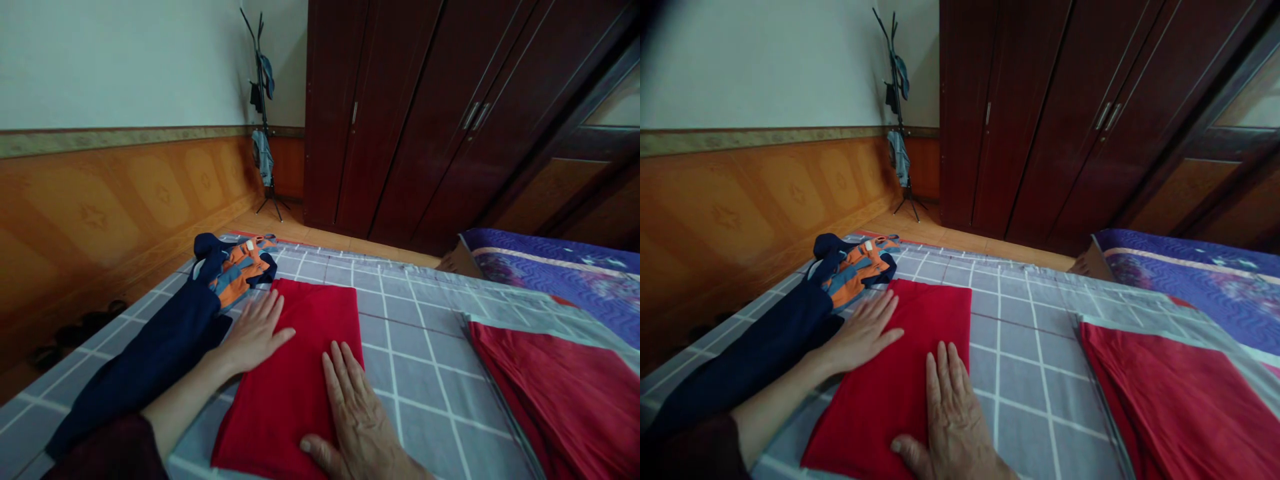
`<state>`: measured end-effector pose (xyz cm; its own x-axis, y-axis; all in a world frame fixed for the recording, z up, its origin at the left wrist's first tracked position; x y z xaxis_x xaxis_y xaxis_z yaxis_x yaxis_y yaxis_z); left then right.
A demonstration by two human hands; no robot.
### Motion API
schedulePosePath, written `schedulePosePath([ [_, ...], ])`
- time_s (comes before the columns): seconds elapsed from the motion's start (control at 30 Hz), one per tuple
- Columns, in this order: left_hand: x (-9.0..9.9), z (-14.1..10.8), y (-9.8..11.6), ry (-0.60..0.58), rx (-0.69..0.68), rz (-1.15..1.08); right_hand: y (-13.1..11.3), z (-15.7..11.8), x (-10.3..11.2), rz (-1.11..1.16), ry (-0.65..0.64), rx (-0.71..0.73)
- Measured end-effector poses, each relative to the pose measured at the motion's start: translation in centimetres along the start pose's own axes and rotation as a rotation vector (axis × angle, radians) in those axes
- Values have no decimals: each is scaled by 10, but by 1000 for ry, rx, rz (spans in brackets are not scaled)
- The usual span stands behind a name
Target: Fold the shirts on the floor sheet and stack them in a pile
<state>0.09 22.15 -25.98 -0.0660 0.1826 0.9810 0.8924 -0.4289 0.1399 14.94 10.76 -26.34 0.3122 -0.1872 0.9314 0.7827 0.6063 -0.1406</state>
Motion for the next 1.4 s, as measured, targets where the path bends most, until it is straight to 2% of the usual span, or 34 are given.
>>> schedulePosePath([
  [0.03,7,3,-8,55,60,17,0,0,-1,-5,-1,-5],
  [0.07,13,5,-7,102,60,21,-1,0,-1,-5,-2,-2],
  [0.13,15,6,17,120,-113,0,-4,-1,0,7,2,34],
  [0.2,6,8,43,45,-313,-27,-8,-2,0,33,-9,90],
  [0.23,1,11,48,5,-350,-32,-10,-2,0,50,-28,107],
  [0.3,-3,22,36,-27,-257,-21,-10,-2,-2,86,-96,101],
  [0.37,3,33,10,19,-59,1,-9,-2,-5,125,-181,67],
  [0.43,11,38,2,68,10,-6,-8,-1,-6,164,-241,41],
  [0.5,14,41,23,68,-129,-49,-7,-1,-7,198,-284,21],
  [0.57,10,45,56,-5,-355,-82,-8,-1,-8,227,-321,1],
  [0.63,5,54,72,-72,-476,-77,-8,-3,-9,252,-348,-19],
  [0.67,3,63,69,-91,-458,-68,-8,-3,-8,262,-355,-30],
  [0.77,8,95,30,-65,-181,-50,-8,-4,-3,289,-370,-61],
  [0.83,12,104,16,-29,-68,-41,-8,-4,0,306,-390,-72],
  [0.9,11,103,30,2,-142,-37,-8,-3,1,322,-418,-82],
  [0.97,5,98,58,11,-318,-54,-8,-2,0,334,-434,-90],
  [1.03,5,99,71,45,-377,-104,-8,-2,-1,342,-431,-98],
  [1.07,9,103,66,82,-328,-136,-8,-3,-2,346,-426,-99],
  [1.17,35,115,34,229,-114,-198,-8,-3,-1,354,-421,-102],
  [1.23,50,117,25,306,-82,-231,-8,-3,1,363,-430,-105],
  [1.3,54,113,32,334,-115,-280,-9,-1,5,377,-441,-109],
  [1.4,41,100,56,301,-204,-359,-9,0,9,389,-459,-108],
])
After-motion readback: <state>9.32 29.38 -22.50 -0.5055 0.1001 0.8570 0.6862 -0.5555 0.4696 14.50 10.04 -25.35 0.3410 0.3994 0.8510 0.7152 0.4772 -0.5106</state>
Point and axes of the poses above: each hand's wrist, its own z-axis towards the middle knuckle, its own x-axis out of the back of the hand, y = z × x, the point moved 8 cm from there along z, towards the middle knuckle, and after that the axes turned 6 degrees about -y, right-handed, at the moved point
